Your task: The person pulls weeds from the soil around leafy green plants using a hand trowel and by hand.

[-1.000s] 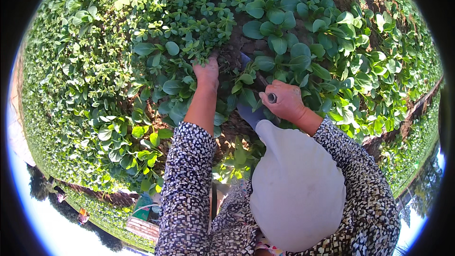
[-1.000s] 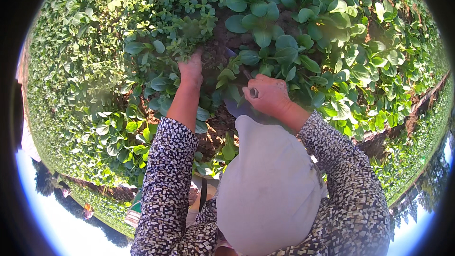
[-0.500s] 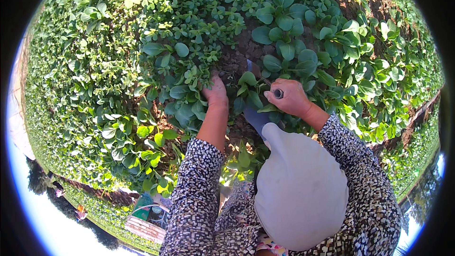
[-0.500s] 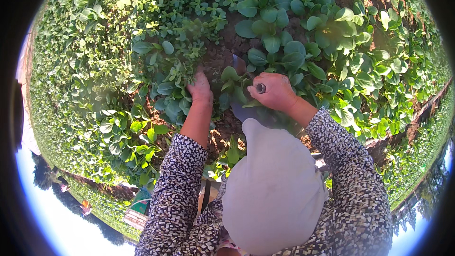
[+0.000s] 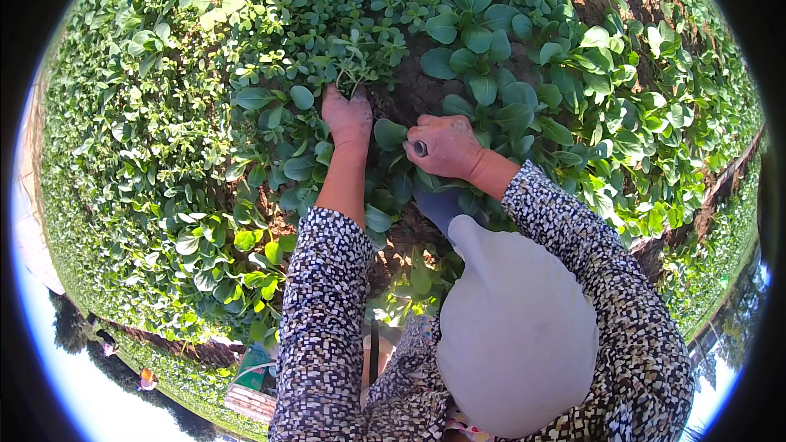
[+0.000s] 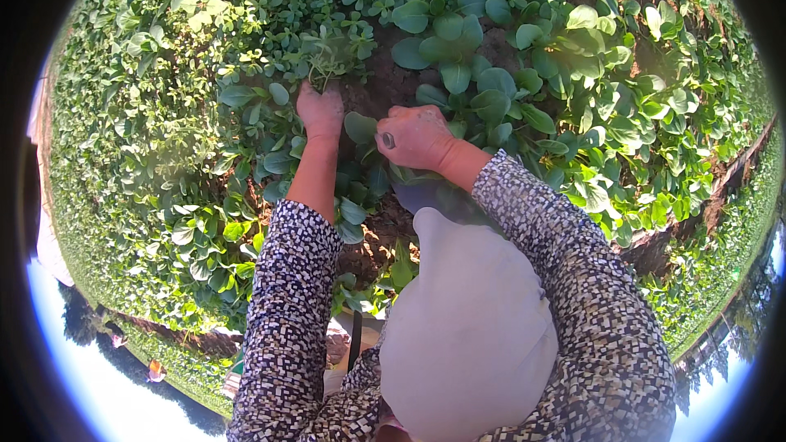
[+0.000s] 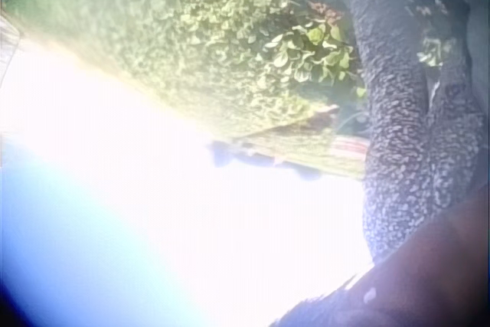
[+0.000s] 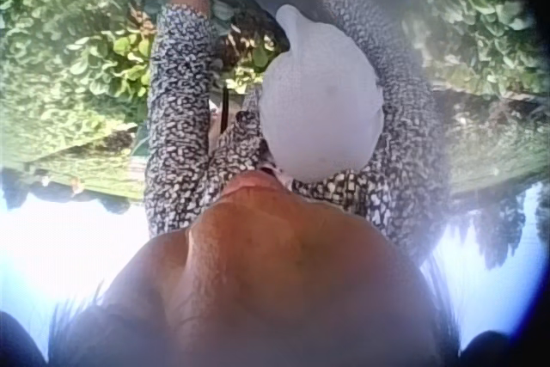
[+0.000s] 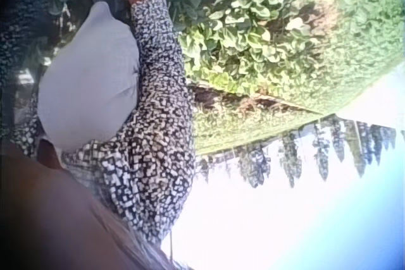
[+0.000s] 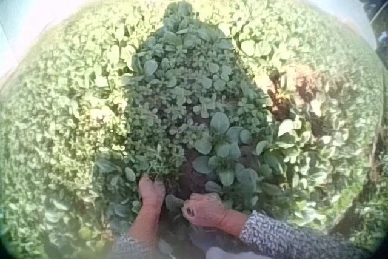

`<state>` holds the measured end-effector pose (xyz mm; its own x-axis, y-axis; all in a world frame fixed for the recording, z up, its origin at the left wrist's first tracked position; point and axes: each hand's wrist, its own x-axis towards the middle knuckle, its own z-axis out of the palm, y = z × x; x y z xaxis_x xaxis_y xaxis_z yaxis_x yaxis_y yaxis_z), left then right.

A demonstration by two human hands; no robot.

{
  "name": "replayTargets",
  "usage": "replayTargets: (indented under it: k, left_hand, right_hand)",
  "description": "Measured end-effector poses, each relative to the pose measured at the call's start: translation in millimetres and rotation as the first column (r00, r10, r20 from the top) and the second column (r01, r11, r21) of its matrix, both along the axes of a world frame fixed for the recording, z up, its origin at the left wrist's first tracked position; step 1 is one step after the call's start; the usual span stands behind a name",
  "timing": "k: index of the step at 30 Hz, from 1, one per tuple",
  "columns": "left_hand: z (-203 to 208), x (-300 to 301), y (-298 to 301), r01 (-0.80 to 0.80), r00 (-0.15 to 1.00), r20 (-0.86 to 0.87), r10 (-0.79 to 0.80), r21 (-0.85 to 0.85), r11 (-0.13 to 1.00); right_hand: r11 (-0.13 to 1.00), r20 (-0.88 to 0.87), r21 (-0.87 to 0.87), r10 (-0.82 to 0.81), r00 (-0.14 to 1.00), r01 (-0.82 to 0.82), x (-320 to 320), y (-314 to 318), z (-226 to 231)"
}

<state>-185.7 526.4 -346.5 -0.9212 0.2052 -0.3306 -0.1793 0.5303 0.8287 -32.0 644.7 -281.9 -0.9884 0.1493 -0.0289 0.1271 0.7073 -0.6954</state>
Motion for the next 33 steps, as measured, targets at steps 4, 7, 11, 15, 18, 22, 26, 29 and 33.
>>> replayTargets:
  k: [4, 7, 11, 15, 18, 22, 26, 29, 33]
  left_hand:
    - [22, 7, 6, -0.382, 0.883, 0.452, 0.130, 0.527, 0.759]
    - [24, 10, -8, -0.282, 0.935, 0.332, 0.120, 0.495, 0.822]
    - [25, 14, 16, 0.191, 0.974, -0.110, -0.197, -0.059, 0.980]
    - [47, 1, 64, 0.305, 0.915, -0.083, -0.396, -0.500, 0.810]
    - [45, -1, 71, 0.285, 0.914, -0.096, -0.395, -0.540, 0.792]
    - [18, 6, 54, 0.061, 0.970, -0.209, -0.127, -0.297, 0.953]
    - [-4, 9, 17, -0.587, 0.805, 0.548, 0.228, 0.681, 0.438]
    - [-18, 13, -14, -0.648, 0.755, 0.564, 0.333, 0.718, 0.254]
    - [-33, 11, -27, -0.540, 0.831, 0.347, 0.435, 0.694, 0.476]
  right_hand:
    - [0.997, 0.127, 0.000, -0.071, 0.989, 0.071, 14, 10, 5]
    - [0.965, 0.212, -0.108, -0.213, 0.954, 0.239, 47, 6, 30]
    - [0.909, 0.258, -0.140, -0.348, 0.901, 0.391, 65, 12, 37]
    - [0.922, 0.246, -0.129, -0.327, 0.912, 0.365, 29, 17, 21]
    - [0.918, 0.221, -0.166, -0.321, 0.921, 0.360, 6, 13, 11]
    - [0.856, 0.332, -0.287, -0.332, 0.883, 0.430, 2, 14, 9]
    - [0.865, 0.322, -0.338, -0.263, 0.910, 0.370, 34, 21, 17]
    - [0.921, 0.252, -0.289, -0.189, 0.949, 0.260, 43, 15, 17]
    - [0.948, 0.196, -0.237, -0.168, 0.966, 0.213, -13, 2, -5]
